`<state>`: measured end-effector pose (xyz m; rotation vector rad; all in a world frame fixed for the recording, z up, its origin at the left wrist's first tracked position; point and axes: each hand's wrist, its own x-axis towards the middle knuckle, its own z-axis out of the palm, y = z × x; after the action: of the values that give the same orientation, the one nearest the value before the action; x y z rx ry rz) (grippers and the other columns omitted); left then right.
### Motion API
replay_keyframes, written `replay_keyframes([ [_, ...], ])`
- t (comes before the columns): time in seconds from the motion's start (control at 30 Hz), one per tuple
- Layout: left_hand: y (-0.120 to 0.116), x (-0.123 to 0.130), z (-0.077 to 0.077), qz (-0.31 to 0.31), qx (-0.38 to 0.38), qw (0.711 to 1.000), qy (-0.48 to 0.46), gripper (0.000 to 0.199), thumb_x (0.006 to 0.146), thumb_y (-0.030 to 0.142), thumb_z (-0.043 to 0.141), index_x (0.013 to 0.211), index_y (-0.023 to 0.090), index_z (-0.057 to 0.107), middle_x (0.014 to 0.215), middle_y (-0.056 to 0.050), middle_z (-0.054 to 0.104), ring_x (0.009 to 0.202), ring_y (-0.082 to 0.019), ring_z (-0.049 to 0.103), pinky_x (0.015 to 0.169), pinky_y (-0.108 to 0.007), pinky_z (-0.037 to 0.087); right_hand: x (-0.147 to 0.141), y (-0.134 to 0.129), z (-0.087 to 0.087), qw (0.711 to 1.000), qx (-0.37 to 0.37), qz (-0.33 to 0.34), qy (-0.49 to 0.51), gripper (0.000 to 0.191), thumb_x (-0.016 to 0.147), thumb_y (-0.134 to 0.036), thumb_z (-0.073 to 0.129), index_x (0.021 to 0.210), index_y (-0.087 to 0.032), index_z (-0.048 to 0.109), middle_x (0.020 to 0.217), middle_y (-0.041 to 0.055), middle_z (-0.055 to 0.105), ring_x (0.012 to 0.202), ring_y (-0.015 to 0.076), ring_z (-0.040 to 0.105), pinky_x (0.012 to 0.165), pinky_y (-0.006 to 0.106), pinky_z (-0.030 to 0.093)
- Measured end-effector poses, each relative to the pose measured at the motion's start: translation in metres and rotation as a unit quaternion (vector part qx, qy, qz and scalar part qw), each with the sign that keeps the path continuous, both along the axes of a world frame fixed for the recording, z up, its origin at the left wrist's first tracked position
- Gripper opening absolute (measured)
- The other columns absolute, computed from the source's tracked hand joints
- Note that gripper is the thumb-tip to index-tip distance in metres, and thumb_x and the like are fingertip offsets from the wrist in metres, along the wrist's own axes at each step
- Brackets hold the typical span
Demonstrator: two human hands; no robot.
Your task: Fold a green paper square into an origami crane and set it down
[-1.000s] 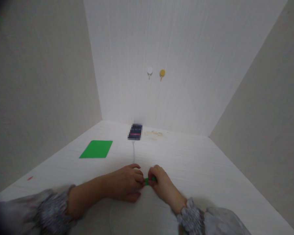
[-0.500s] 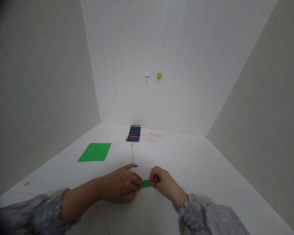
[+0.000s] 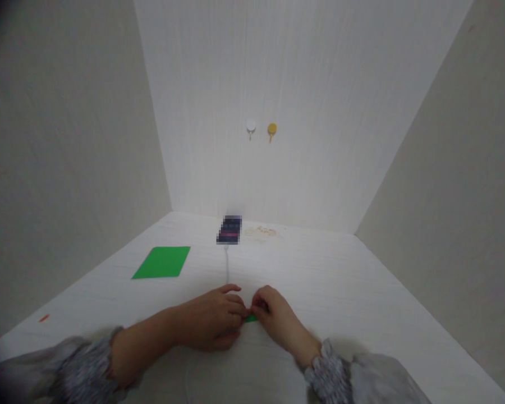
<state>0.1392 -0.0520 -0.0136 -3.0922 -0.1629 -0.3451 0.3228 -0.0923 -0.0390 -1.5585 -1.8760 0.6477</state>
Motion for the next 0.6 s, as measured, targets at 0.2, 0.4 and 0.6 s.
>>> replay_keyframes([
  [0.2,-0.004,0.003,0.001,-0.005,0.037,0.999,-0.006,0.011,0.072,0.024,0.049,0.071,0.015,0.057,0.072,-0.003,0.062,0.075,-0.016,0.054,0.097,-0.036,0.024,-0.007,-0.005,-0.006,0.993,0.085,0.011,-0.087,0.016,0.074,-0.005,0.041,0.067,-0.017,0.05,0.071,0.0023,0.05,0.068,0.016,0.045,0.064,0.028,0.037],
  [0.4,-0.001,-0.003,-0.003,-0.011,-0.004,1.0,-0.006,0.009,0.073,0.021,0.049,0.073,0.016,0.057,0.08,-0.002,0.064,0.08,-0.015,0.056,0.099,-0.037,0.02,0.003,-0.005,-0.004,0.996,0.066,0.037,-0.054,0.022,0.067,0.002,0.04,0.07,-0.017,0.051,0.072,0.0019,0.051,0.069,0.0156,0.046,0.063,0.027,0.038],
  [0.6,0.001,-0.003,-0.005,-0.01,-0.021,0.999,-0.039,0.011,0.074,0.019,0.05,0.073,0.018,0.06,0.08,-0.002,0.065,0.08,-0.015,0.057,0.093,-0.034,0.029,0.019,-0.004,0.001,0.997,0.032,0.069,0.02,0.023,0.068,0.0,0.042,0.076,-0.018,0.055,0.081,0.0025,0.051,0.074,0.015,0.049,0.066,0.027,0.041],
])
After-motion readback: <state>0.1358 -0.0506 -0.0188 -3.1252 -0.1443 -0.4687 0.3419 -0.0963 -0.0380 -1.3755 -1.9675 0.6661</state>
